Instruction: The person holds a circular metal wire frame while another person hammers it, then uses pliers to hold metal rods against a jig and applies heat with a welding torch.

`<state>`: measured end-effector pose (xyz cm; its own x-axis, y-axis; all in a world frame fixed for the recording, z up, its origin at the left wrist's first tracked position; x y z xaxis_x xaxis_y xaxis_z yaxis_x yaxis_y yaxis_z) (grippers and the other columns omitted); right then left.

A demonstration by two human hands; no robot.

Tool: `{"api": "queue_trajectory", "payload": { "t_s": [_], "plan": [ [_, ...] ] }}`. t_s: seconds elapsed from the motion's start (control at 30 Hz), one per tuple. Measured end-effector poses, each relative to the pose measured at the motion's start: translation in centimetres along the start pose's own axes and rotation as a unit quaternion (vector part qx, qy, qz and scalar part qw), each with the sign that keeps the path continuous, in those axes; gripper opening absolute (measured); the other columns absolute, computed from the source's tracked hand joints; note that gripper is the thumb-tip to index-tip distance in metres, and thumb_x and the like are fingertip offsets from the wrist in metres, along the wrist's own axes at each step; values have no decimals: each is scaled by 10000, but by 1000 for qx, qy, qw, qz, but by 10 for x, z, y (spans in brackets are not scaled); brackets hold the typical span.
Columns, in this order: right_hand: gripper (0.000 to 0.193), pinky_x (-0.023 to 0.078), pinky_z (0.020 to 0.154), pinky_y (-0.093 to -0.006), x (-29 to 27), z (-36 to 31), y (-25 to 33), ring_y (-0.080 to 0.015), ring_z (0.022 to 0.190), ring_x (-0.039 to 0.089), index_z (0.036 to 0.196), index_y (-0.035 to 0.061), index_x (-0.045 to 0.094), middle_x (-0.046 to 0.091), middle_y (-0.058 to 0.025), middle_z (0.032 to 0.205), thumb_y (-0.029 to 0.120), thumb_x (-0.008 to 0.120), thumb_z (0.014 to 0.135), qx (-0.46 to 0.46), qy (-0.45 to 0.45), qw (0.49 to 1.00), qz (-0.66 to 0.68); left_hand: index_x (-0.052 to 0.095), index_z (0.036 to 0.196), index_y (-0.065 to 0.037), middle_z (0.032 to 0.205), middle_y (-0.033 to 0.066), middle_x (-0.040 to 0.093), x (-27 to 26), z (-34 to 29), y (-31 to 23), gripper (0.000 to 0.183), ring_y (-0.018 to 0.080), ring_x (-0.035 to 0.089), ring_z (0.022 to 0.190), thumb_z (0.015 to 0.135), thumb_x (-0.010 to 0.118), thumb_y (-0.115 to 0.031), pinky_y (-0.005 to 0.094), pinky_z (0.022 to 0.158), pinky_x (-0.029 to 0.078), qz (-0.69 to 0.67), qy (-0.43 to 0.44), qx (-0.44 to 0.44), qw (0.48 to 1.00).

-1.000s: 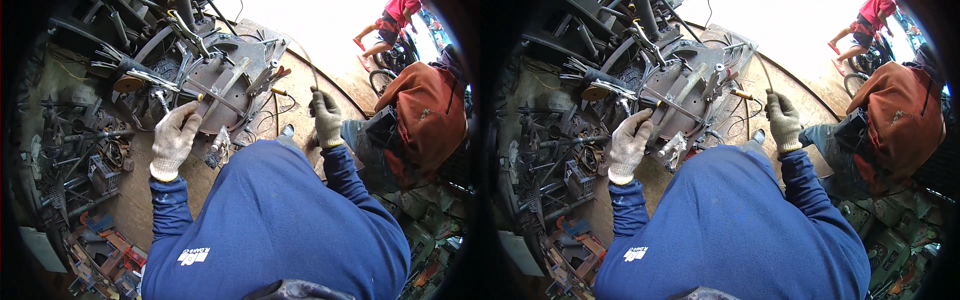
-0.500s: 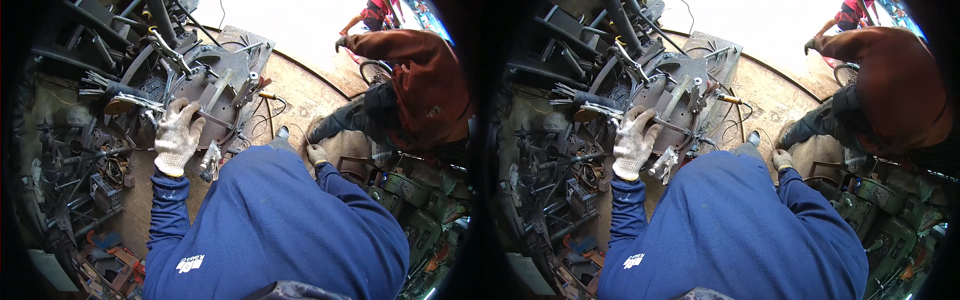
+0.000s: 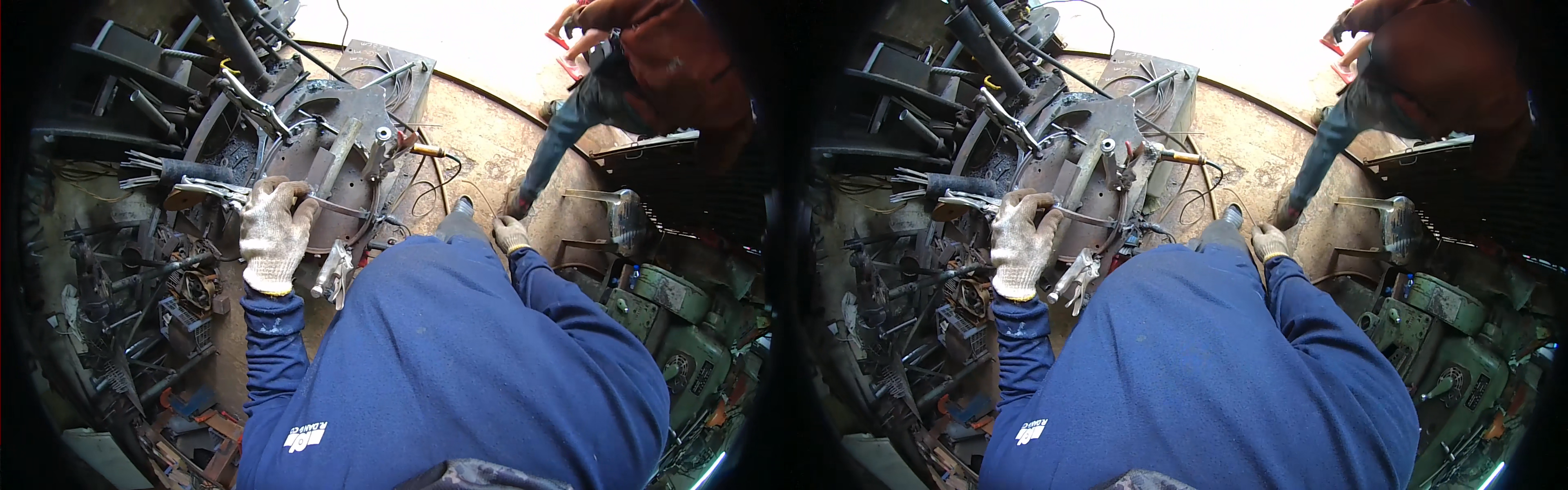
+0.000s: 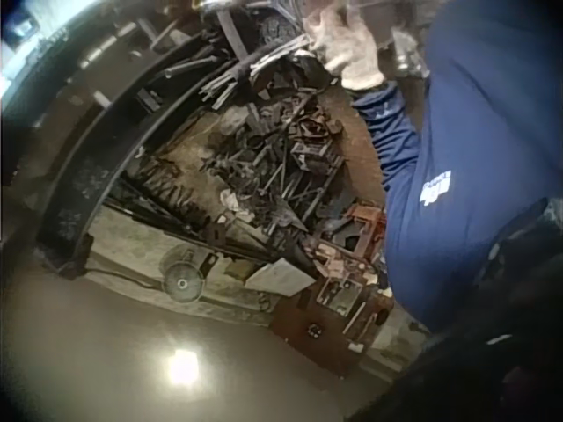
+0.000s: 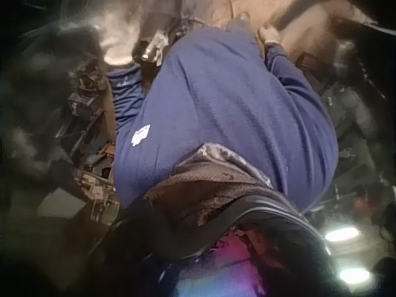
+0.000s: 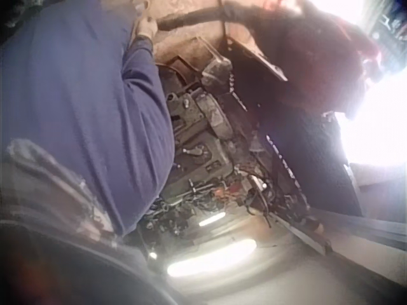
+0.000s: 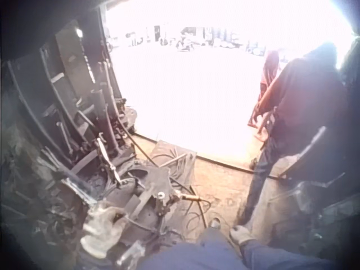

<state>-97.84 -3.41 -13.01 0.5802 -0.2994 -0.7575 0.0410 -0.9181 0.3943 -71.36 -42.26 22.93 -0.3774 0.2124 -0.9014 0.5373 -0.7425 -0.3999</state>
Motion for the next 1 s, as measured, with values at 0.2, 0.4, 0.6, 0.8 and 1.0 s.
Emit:
{"api": "queue_trajectory", "payload": {
  "t_s": [0.2,0.4,0.6,0.8,1.0],
  "plan": [
    [413,551,857,-408,-11,8,26,-310,960,735,1146,63,750,766,-175,1002,403,623,948,-11,0,1000,18,738,1054,-51,1132,168,674,1,-1,-3,256,348,665,1048,810,794,-103,439,931,537,3,9,-21,1000],
    [379,525,631,-346,19,95,-59,-193,675,676,1162,32,737,734,-90,813,345,612,987,27,78,996,23,719,1124,-31,1178,157,662,-1,12,-13,321,304,663,1069,808,768,-62,397,935,540,-18,22,-44,999],
    [473,510,1003,-435,-46,165,-17,-366,1160,672,1212,88,732,722,-214,1183,442,574,941,11,171,985,-31,691,1207,-12,1269,150,663,-17,13,-26,352,264,659,1111,861,703,-71,357,967,514,2,88,-148,985],
    [406,500,581,-343,-69,277,-27,-180,626,655,1208,34,715,730,-84,815,358,618,983,-33,145,989,-13,667,1282,-5,1172,174,706,-30,35,-44,405,244,705,1012,903,700,-144,360,915,547,32,130,-323,937],
    [415,543,905,-378,-93,304,30,-274,1008,736,1223,75,729,772,-159,1043,380,595,975,-31,212,976,-47,611,1332,12,1147,214,730,-5,21,-37,499,294,720,1063,912,701,-241,386,949,535,71,155,-415,894]
  ]
}}
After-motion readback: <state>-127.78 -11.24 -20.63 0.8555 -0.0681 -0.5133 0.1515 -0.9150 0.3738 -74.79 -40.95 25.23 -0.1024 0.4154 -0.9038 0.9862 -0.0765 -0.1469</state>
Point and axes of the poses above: each hand's wrist, its own z-axis towards the middle knuckle, its own x-axis out of the palm, y = z × x, the point moved 3 cm from there along z, towards the middle knuckle
